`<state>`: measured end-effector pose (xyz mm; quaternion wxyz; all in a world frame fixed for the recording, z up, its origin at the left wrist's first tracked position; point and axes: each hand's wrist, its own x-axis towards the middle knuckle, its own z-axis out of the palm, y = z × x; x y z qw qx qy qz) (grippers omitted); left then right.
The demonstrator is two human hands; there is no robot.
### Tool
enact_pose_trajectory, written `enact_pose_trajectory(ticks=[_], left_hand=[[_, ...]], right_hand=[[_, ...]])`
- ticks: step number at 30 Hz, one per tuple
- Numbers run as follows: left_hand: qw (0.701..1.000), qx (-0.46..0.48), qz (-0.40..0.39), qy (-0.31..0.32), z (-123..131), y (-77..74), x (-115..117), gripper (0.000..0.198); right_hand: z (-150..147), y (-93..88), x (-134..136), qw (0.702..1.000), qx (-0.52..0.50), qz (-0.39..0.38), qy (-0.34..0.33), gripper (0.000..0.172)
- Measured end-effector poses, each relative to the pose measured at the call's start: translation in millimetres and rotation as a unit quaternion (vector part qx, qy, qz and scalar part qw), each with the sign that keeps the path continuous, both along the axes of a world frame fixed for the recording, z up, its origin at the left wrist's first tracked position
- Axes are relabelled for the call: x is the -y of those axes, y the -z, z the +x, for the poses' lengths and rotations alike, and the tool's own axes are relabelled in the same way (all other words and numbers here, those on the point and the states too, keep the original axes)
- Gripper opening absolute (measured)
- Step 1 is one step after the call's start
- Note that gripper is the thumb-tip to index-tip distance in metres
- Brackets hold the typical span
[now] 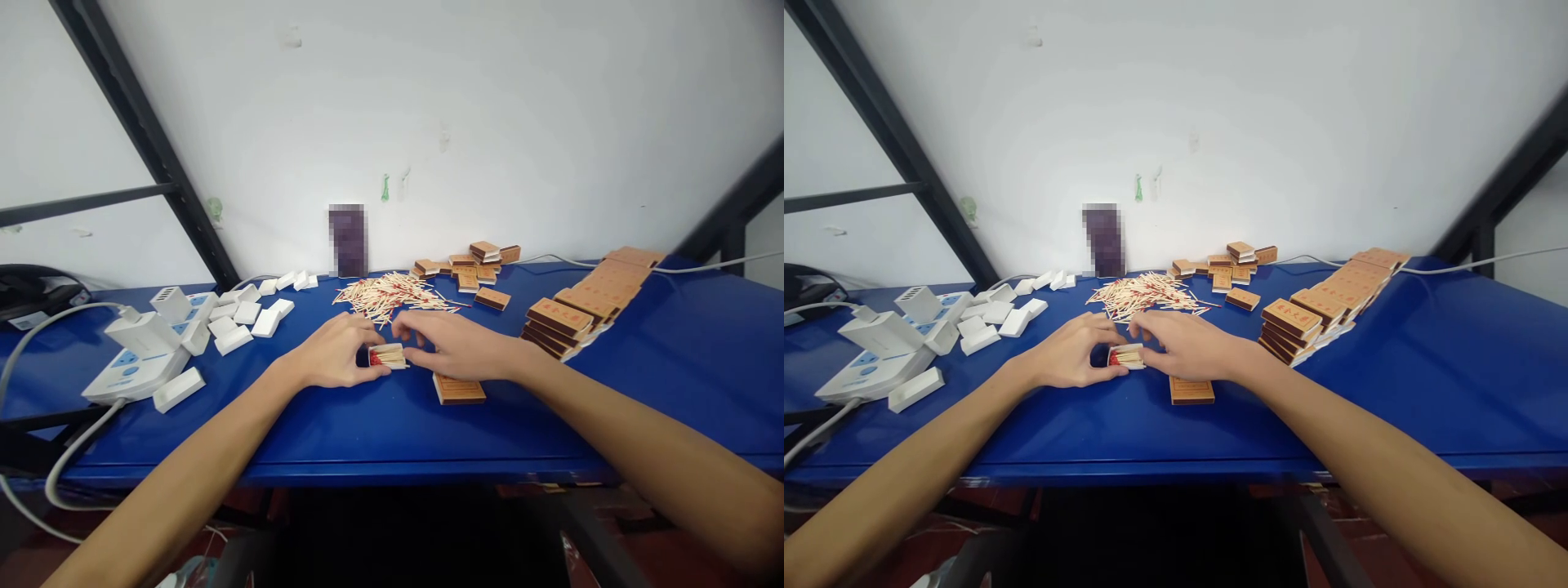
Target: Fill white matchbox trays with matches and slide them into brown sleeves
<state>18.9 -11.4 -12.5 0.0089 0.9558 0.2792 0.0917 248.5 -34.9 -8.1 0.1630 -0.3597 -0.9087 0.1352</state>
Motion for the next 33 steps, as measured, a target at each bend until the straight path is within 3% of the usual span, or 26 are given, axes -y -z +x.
enact_pose_trajectory(ticks=[4,6,12,17,23,28,33], left_hand=[[1.000,-0.008,0.003,-0.003,-2,0.5,-3,0.043],[1.000,-0.009,0.002,-0.002,-3,1.7,-5,0.043],[1.000,-0.007,0.004,-0.012,-2,3.0,-4,0.037],[1.000,-0.010,0.023,-0.010,2,2.9,2,0.037],[0.999,-0.013,0.040,0.000,4,4.0,3,0.035],[0.999,-0.020,0.047,0.007,5,3.0,4,0.030],[0.998,-0.026,0.051,0.006,6,2.5,6,0.025]], right_hand=[[12,-15.5,7,0.992,0.051,-0.114,0.019,0.054],[14,-18.6,7,0.989,0.076,-0.129,0.020,0.059],[-3,-3.3,4,0.997,0.076,0.006,0.032,0.035],[-10,4.5,2,0.996,0.076,0.023,0.032,0.014],[-8,3.4,2,0.998,0.045,0.039,0.029,0.003],[-15,11.0,5,0.996,0.037,0.083,-0.006,0.009],[-19,16.1,4,0.998,0.013,0.067,-0.007,0.004]])
